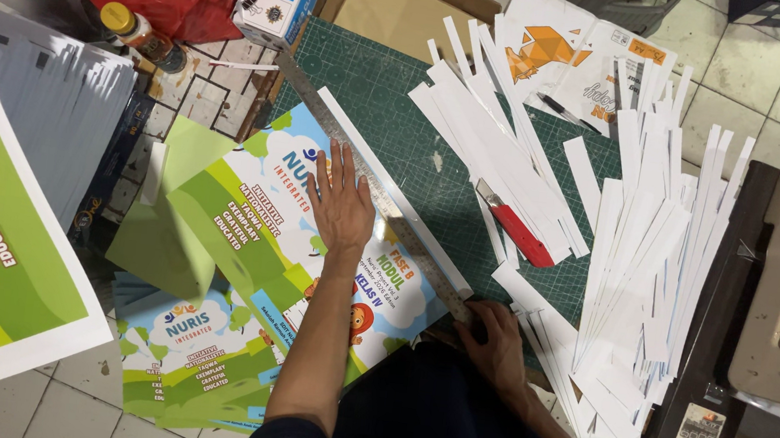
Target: The person cuts multiple printed paper sheets using a utility knife and a ruler on a cutting mat, then stacks the trimmed sheets.
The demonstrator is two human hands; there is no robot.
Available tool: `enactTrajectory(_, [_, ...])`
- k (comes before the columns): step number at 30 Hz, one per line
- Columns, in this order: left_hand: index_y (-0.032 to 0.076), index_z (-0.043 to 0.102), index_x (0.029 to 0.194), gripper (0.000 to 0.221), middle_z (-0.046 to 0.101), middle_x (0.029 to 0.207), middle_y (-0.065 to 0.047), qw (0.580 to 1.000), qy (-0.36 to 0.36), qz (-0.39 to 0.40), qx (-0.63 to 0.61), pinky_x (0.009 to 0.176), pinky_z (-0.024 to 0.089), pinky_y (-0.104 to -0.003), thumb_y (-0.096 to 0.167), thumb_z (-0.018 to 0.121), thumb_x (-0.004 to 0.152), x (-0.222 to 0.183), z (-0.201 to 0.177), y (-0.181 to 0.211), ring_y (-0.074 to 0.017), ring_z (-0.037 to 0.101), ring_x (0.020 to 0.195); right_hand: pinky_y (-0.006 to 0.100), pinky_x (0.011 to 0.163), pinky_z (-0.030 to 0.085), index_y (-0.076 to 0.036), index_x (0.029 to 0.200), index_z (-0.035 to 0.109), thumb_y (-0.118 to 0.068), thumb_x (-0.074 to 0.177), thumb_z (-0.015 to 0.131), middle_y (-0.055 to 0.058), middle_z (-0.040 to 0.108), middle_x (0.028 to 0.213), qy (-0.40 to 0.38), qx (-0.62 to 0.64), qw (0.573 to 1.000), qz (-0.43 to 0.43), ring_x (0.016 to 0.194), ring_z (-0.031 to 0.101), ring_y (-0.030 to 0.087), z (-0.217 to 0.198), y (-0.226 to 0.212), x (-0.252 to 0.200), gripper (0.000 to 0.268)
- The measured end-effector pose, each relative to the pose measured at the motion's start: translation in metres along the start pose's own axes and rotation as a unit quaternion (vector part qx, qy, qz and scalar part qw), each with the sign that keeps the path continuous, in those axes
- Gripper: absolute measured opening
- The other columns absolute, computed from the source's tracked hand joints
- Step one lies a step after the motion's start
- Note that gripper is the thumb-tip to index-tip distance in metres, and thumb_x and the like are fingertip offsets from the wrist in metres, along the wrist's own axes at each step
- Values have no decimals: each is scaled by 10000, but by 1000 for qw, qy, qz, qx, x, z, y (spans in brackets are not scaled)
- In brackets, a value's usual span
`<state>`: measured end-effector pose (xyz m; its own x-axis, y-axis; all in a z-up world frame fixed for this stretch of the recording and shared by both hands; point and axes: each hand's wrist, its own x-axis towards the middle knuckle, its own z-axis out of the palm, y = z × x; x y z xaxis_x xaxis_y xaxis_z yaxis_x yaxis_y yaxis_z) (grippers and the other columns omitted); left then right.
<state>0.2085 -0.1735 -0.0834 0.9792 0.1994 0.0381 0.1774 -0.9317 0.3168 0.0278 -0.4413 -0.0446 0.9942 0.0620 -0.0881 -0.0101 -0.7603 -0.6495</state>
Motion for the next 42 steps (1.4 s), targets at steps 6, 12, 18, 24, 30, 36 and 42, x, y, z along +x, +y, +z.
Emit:
enactTrajectory(6, [154,267,1642,578,171,1729,-24,1000,-2,-2,5,1284,108,-494,325,323,1092,0,0,1,-265,137,1590,428,868,547,-65,1157,694,-233,799,823,121,674,1161,7,3,1000,-6,1033,646,320,2,2,-1,416])
enactTrajectory(12, [145,282,1641,582,178,1725,-39,1000,-12,-2,4,1275,113,-508,320,341,1088,2,-1,2,-279,156,1580,413,852,552,-69,1156,688,-241,791,834,125,662,1143,-8,24,999,20,991,654,303,2,6,-1,429])
enactTrajectory(18, [110,293,1647,585,184,1734,-55,1000,-17,7,-1,1274,130,-522,300,358,1098,1,-8,7,-304,157,1591,424,879,540,-51,1159,691,-221,795,844,143,652,1152,24,24,999,-14,1039,642,328,5,11,-4,430])
enactTrajectory(24, [90,274,1655,585,185,1735,-76,1000,-28,5,-9,1281,111,-525,285,351,1109,0,-9,9,-319,145,1595,410,875,553,-45,1157,697,-222,805,839,145,643,1156,19,21,1000,10,1036,646,317,5,12,-5,420])
enactTrajectory(30, [94,270,1660,579,186,1740,-74,1000,-27,9,-6,1290,103,-520,289,341,1119,0,-9,10,-314,135,1603,407,867,560,-39,1155,699,-231,812,834,142,644,1154,26,26,999,19,1033,647,315,4,8,-5,415])
enactTrajectory(36, [86,268,1659,589,186,1740,-81,999,-33,9,-6,1289,93,-521,297,338,1114,0,-9,9,-316,124,1600,409,878,558,-24,1159,688,-234,825,821,136,639,1147,7,26,999,23,1038,642,308,1,7,-3,416])
enactTrajectory(42, [86,259,1658,593,178,1736,-82,999,-40,7,-6,1286,83,-516,293,343,1108,0,-8,8,-322,121,1597,419,899,543,-5,1174,667,-231,824,818,147,629,1138,-22,22,999,42,1053,619,312,-1,6,0,443])
